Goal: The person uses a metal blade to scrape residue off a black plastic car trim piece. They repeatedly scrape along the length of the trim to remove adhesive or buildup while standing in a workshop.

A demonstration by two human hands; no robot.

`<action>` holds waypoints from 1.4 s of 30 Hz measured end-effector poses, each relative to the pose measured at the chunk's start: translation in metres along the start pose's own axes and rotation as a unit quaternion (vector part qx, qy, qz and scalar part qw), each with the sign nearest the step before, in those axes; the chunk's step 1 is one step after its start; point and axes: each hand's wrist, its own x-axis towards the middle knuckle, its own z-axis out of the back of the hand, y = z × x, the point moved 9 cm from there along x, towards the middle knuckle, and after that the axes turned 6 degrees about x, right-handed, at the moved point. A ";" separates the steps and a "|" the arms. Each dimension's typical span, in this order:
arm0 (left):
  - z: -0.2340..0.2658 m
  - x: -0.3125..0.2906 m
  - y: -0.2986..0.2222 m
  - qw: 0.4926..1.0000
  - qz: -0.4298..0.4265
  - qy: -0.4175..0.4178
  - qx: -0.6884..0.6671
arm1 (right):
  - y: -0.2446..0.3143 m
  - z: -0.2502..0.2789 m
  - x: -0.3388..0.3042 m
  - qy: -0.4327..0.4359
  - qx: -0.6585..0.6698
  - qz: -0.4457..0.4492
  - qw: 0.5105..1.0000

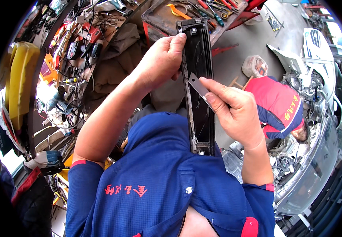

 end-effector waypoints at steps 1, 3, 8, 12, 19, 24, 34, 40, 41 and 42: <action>0.000 -0.002 -0.001 1.000 0.005 0.006 -0.004 | 0.000 -0.001 -0.001 -0.008 -0.004 -0.002 1.000; 0.003 -0.003 0.002 1.000 0.013 -0.003 -0.005 | 0.004 -0.005 -0.004 -0.010 -0.045 -0.005 0.999; 0.005 -0.003 0.002 1.000 0.019 -0.016 -0.006 | 0.006 -0.010 -0.001 -0.038 -0.106 0.025 0.993; 0.005 -0.007 0.003 1.000 0.022 -0.012 0.001 | 0.004 -0.009 -0.002 -0.033 -0.098 0.046 0.994; 0.005 -0.005 0.003 1.000 0.011 -0.017 0.002 | 0.002 0.001 0.002 -0.061 -0.005 0.043 0.997; 0.007 -0.006 -0.001 1.000 0.012 -0.017 0.015 | 0.002 -0.001 0.011 -0.049 -0.038 0.049 0.997; 0.005 -0.005 -0.008 1.000 -0.005 -0.017 -0.007 | 0.005 -0.009 0.020 -0.018 -0.073 0.063 0.995; -0.003 -0.009 0.001 0.999 0.007 -0.015 -0.034 | 0.003 -0.014 0.015 0.027 -0.081 0.106 0.991; -0.002 -0.011 -0.003 0.999 0.013 -0.023 -0.023 | 0.002 -0.014 0.014 0.040 -0.071 0.097 0.992; -0.003 -0.010 -0.001 0.999 0.013 -0.023 -0.024 | 0.001 -0.015 0.013 0.054 -0.061 0.089 0.993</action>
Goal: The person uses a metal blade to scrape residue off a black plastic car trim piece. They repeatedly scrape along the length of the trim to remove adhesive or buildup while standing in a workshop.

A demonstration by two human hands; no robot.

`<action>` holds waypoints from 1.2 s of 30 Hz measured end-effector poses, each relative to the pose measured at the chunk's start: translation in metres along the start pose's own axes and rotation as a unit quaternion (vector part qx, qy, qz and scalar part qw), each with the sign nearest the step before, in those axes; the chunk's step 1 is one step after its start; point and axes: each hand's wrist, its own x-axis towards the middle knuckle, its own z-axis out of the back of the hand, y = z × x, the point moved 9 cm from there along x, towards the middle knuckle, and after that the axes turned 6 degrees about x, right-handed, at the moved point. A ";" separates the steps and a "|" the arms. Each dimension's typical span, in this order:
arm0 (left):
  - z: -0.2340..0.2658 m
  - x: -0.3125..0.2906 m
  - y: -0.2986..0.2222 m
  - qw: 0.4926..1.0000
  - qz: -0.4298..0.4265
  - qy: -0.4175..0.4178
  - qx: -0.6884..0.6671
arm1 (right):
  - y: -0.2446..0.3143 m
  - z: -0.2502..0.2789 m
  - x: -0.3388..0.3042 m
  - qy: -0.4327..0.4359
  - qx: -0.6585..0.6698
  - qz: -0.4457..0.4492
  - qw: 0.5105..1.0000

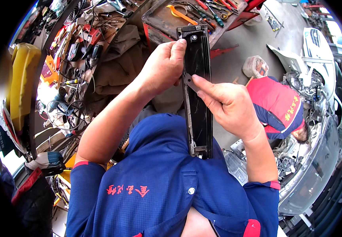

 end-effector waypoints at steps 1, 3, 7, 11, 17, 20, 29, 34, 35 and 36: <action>-0.002 0.001 0.003 1.000 0.001 0.005 0.000 | 0.001 0.002 -0.002 0.000 -0.001 -0.001 1.000; -0.002 0.003 0.005 1.000 0.001 0.008 0.001 | 0.004 0.001 -0.004 0.023 -0.020 0.007 1.000; 0.000 0.002 0.007 1.000 0.003 0.016 -0.013 | 0.013 -0.004 -0.014 0.063 -0.039 0.005 0.997; 0.001 0.004 0.009 1.000 0.012 -0.002 -0.018 | 0.014 -0.006 -0.027 0.126 0.002 -0.007 0.992; 0.001 0.002 -0.006 0.999 -0.004 0.033 -0.001 | 0.014 0.031 -0.002 -0.059 -0.008 -0.020 0.998; 0.002 0.002 -0.010 0.999 -0.003 0.030 -0.015 | 0.011 0.023 0.008 -0.064 -0.018 -0.003 0.998; 0.002 0.001 -0.004 0.999 -0.010 0.032 -0.004 | 0.004 0.011 0.013 -0.030 0.037 -0.007 0.999; 0.002 0.003 0.003 0.999 -0.003 0.034 -0.002 | 0.011 0.009 0.013 -0.005 -0.011 0.029 1.000; 0.003 0.004 0.005 0.999 -0.006 0.032 -0.007 | 0.007 0.005 0.010 0.013 0.006 0.011 1.000; 0.003 0.004 0.006 0.999 -0.005 0.032 -0.008 | 0.004 0.002 0.007 0.030 0.023 -0.006 0.999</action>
